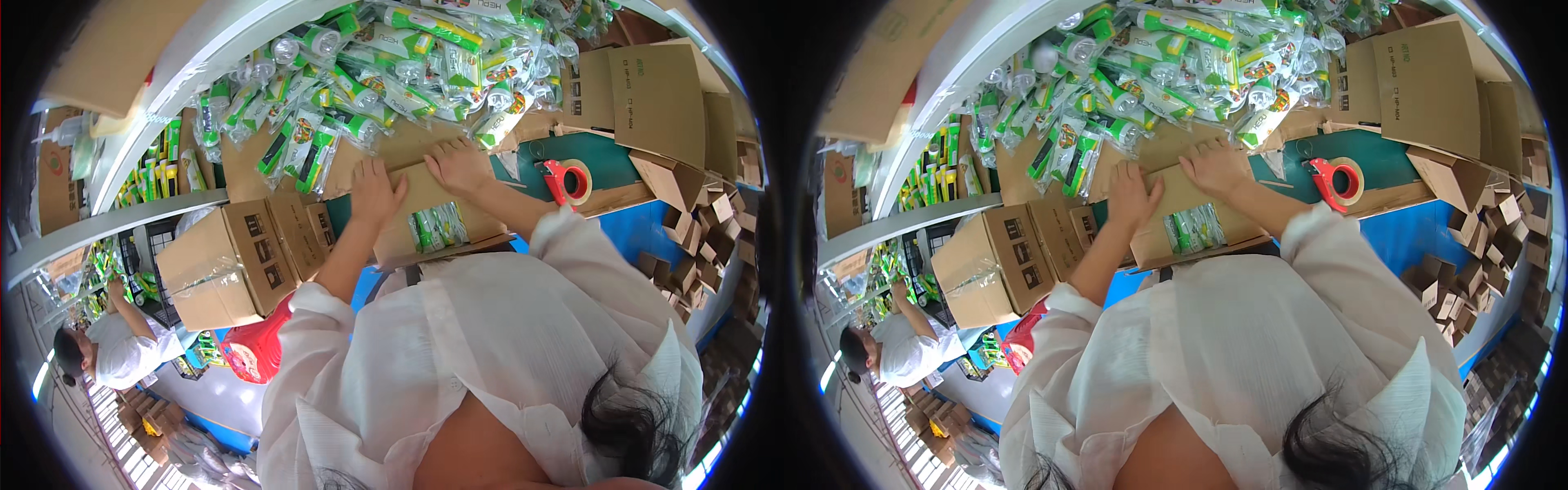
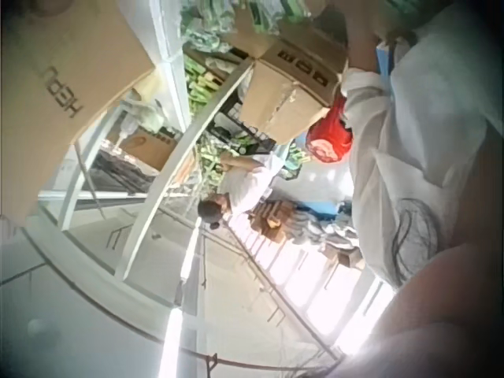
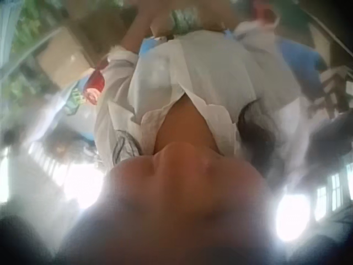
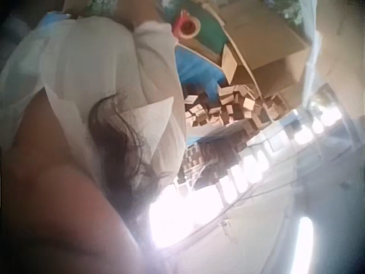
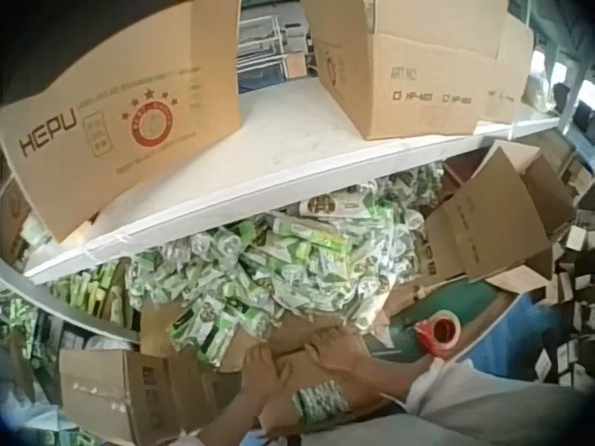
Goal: The person packs packaged products into cardboard boxes, then seals each box with adhesive tape using a tape dispenser.
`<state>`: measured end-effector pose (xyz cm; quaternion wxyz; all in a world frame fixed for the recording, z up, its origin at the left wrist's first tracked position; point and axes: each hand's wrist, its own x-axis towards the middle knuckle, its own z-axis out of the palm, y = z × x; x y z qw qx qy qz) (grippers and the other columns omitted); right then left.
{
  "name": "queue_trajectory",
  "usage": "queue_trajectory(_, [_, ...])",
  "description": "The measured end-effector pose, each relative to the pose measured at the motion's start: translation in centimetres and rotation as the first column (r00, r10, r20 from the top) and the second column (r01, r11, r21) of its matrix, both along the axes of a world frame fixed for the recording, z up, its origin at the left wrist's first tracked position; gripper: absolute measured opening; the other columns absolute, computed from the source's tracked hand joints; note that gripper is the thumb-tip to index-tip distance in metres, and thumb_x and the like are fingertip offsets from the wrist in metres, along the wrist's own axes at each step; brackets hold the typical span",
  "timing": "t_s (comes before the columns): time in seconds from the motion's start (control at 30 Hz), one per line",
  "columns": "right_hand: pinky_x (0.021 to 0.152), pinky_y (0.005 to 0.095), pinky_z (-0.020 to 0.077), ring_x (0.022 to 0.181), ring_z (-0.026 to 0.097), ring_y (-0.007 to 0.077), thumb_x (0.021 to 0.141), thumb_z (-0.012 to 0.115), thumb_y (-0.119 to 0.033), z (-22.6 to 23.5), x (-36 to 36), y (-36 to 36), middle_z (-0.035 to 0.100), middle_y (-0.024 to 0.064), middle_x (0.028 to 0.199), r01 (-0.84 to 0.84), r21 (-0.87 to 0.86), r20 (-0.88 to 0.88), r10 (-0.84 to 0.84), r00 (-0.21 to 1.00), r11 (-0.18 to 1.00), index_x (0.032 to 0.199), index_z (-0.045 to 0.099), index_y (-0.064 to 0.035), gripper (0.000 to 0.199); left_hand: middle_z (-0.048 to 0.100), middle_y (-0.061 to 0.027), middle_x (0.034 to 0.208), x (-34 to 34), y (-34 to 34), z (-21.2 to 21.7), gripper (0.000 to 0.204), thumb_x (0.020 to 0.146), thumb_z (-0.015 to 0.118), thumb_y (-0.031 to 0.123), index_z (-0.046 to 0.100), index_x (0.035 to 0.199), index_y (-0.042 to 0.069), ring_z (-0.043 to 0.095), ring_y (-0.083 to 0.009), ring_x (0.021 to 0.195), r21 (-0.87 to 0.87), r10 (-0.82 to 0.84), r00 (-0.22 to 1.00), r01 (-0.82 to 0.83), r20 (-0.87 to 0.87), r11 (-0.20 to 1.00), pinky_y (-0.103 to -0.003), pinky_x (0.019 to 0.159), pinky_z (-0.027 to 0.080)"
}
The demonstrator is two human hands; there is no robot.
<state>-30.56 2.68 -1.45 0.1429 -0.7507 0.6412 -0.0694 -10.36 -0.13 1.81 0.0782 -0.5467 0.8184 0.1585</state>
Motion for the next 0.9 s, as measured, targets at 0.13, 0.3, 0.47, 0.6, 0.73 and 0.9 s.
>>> queue_trajectory(0.13, [0.079,0.0407,0.0463,0.087,0.061,0.0289,0.092,0.045,-0.032,-1.3,-0.3,-0.4,0.065,0.0112,0.08,-0.131,-0.432,-0.13,0.082,0.988,0.893,0.096,0.064,-0.0075,0.031,0.055,-0.0129,0.123,0.1,0.7,-4.4,0.046,0.088,0.053,0.032,0.049,0.126,0.005,0.046,-0.0279,0.12,-0.465,-0.208,0.958,0.095,-0.198,0.88,-0.045,0.101,0.034])
queue_trajectory(0.3, [0.079,0.0412,0.0448,0.087,0.056,0.0305,0.09,0.048,-0.029,-1.8,-0.9,0.2,0.063,0.0127,0.086,0.053,-0.194,0.234,-0.007,0.972,0.98,0.096,0.063,-0.0044,0.029,0.055,-0.0117,0.123,0.2,0.4,-3.9,0.04,0.093,0.047,0.031,0.05,0.125,0.006,0.047,-0.0281,0.12,-0.305,-0.321,0.924,0.251,-0.207,0.919,-0.043,0.103,0.032])
queue_trajectory(0.47, [0.069,0.0397,0.0418,0.08,0.054,0.0269,0.082,0.062,-0.023,8.7,-0.6,10.0,0.058,0.0079,0.082,-0.001,-0.47,0.214,0.115,0.97,0.883,0.09,0.06,-0.0063,0.018,0.057,-0.0137,0.119,0.4,1.4,-5.3,0.035,0.095,0.046,0.028,0.051,0.121,0.005,0.049,-0.0293,0.116,-0.35,-0.285,0.941,0.21,-0.18,0.913,-0.045,0.103,0.032])
queue_trajectory(0.6, [0.071,0.0363,0.0405,0.078,0.053,0.0221,0.081,0.065,-0.024,4.6,2.0,14.6,0.058,0.0044,0.081,-0.155,-0.393,0.171,0.238,0.956,0.907,0.084,0.059,-0.0075,0.018,0.058,-0.0168,0.113,0.3,0.9,-5.0,0.034,0.094,0.047,0.025,0.05,0.119,0.002,0.053,-0.0327,0.11,-0.25,-0.287,0.945,0.243,-0.158,0.937,-0.048,0.103,0.032])
queue_trajectory(0.73, [0.08,0.0385,0.0406,0.082,0.051,0.0189,0.082,0.063,-0.026,0.0,2.5,10.0,0.055,0.0022,0.078,-0.083,-0.487,-0.004,0.093,0.996,0.869,0.074,0.059,-0.0097,0.018,0.06,-0.0172,0.11,-0.4,0.5,-4.6,0.033,0.094,0.046,0.022,0.049,0.119,0.001,0.054,-0.0352,0.106,-0.155,-0.314,0.937,0.291,-0.155,0.944,-0.052,0.102,0.031])
queue_trajectory(0.9, [0.094,0.0447,0.038,0.092,0.05,0.0199,0.082,0.061,-0.026,-2.6,2.1,8.3,0.054,0.0032,0.08,0.031,-0.648,-0.052,-0.085,0.995,0.761,0.065,0.061,-0.0096,0.023,0.05,-0.022,0.121,-2.6,3.2,-4.7,0.042,0.093,0.046,0.022,0.043,0.125,-0.005,0.044,-0.0368,0.117,-0.234,-0.163,0.958,0.107,-0.236,0.966,-0.054,0.107,0.022])
